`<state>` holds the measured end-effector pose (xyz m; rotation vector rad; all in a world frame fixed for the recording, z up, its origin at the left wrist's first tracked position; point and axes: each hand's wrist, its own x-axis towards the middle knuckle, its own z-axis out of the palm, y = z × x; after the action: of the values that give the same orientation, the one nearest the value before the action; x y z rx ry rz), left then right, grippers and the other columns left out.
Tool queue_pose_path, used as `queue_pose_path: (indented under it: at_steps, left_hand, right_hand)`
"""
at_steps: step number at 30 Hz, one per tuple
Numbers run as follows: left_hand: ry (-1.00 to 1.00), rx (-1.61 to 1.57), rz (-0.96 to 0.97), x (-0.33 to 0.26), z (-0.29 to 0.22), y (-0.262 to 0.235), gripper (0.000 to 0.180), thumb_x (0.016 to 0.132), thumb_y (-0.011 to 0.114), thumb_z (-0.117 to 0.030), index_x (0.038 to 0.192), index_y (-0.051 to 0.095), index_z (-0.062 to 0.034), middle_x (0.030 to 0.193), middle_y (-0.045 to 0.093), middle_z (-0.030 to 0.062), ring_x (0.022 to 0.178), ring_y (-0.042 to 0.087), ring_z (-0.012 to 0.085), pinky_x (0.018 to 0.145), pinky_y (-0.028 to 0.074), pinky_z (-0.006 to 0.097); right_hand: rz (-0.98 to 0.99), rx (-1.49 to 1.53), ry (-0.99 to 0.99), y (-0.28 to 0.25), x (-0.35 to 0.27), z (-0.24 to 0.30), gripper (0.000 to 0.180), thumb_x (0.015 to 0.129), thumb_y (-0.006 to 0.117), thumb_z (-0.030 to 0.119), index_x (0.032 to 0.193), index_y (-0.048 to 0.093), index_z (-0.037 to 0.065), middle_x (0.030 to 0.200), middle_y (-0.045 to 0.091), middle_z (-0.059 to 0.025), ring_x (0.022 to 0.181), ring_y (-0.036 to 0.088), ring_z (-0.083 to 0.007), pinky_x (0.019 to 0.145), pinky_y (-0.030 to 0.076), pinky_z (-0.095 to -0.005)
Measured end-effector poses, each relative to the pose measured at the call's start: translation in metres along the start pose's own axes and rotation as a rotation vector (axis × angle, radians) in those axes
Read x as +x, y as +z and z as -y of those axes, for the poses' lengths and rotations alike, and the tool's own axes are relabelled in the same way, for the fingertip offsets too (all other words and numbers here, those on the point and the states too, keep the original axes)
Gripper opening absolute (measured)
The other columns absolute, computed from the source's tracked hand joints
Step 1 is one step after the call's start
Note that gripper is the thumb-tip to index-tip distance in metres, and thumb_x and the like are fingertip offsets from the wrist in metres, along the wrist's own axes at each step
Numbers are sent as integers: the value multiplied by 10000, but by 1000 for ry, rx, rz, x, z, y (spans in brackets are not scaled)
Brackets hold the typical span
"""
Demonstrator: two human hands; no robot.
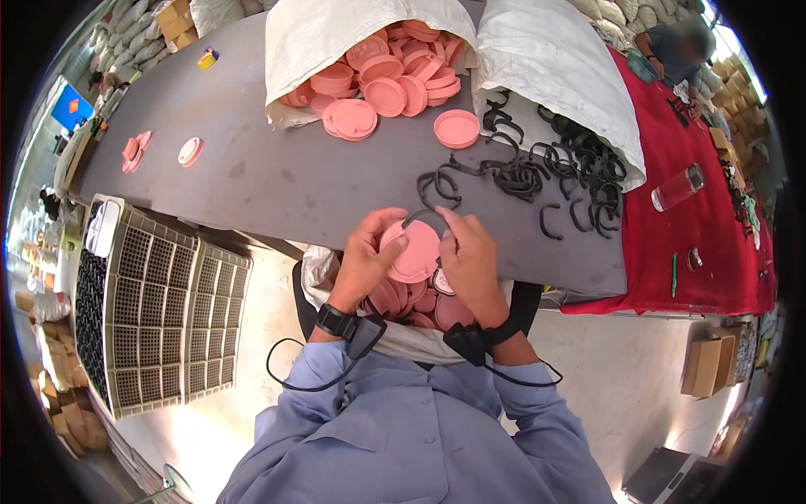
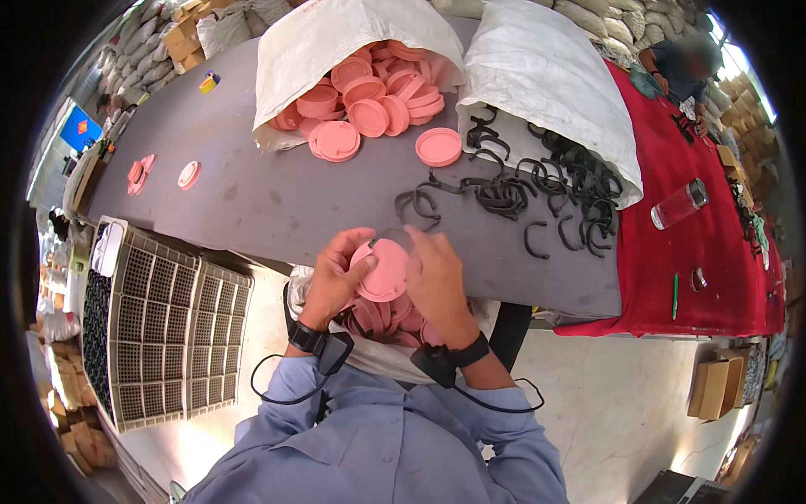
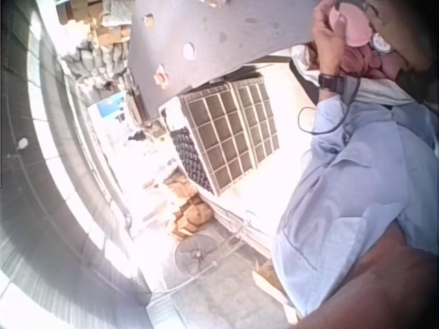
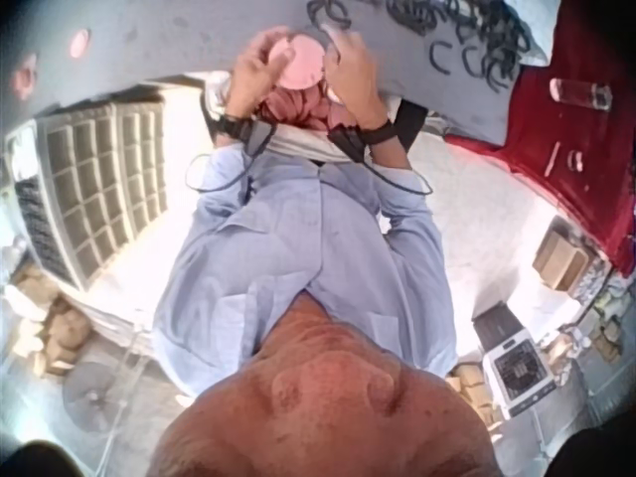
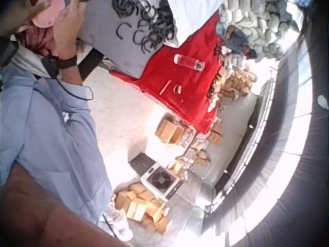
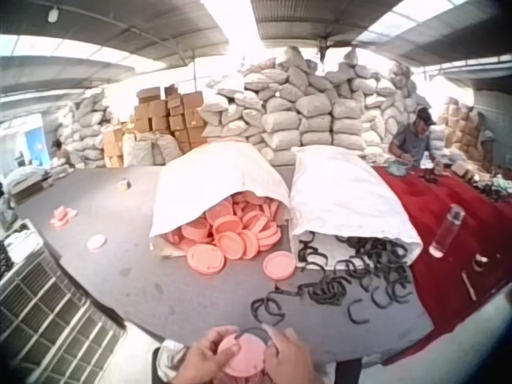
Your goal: The person assembles black plastic sealing rings into pink plastic lids by hand on a factory assembly table.
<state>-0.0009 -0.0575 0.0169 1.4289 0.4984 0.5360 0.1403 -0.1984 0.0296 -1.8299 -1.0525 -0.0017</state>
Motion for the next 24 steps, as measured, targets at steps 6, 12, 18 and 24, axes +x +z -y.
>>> queue_pose_path:
  at_steps: [6, 12, 18, 24]
  left_hand:
    - [123, 112, 26, -5, -3, 3, 400, 972, 697, 37, 1349, 571, -13, 1240, 683, 67, 1139, 636, 124, 1001, 519, 282]
    - [121, 8, -66, -10, -9, 11, 294, 952, 703, 28, 1240, 650, 6, 1190, 704, 68, 1111, 647, 129, 973, 521, 286]
    - [276, 127, -178, -8, 0, 5, 193, 934, 715, 24, 1126, 733, 28, 1193, 732, 94, 1094, 669, 155, 990, 525, 301]
    - [-40, -91, -236, -13, -15, 0, 188, 969, 684, 2, 1144, 751, 4, 1029, 761, 61, 930, 685, 118, 840, 565, 273]
  right_hand:
    - [30, 37, 9, 13, -14, 3, 420, 894, 587, -11, 1308, 656, -10, 968, 593, -233, 842, 633, -430, 765, 530, -493]
    - [-24, 5, 19, 14, -17, 5, 426, 879, 584, -36, 1296, 667, -23, 915, 589, -213, 793, 626, -388, 726, 524, -464]
    - [-62, 55, -35, 11, -24, 27, 366, 892, 608, 6, 1253, 662, -16, 1188, 592, -238, 917, 652, -444, 814, 544, -489]
    - [256, 120, -267, -4, -34, 22, 165, 878, 704, 46, 1041, 679, 38, 1263, 592, -181, 935, 666, -358, 822, 550, -434]
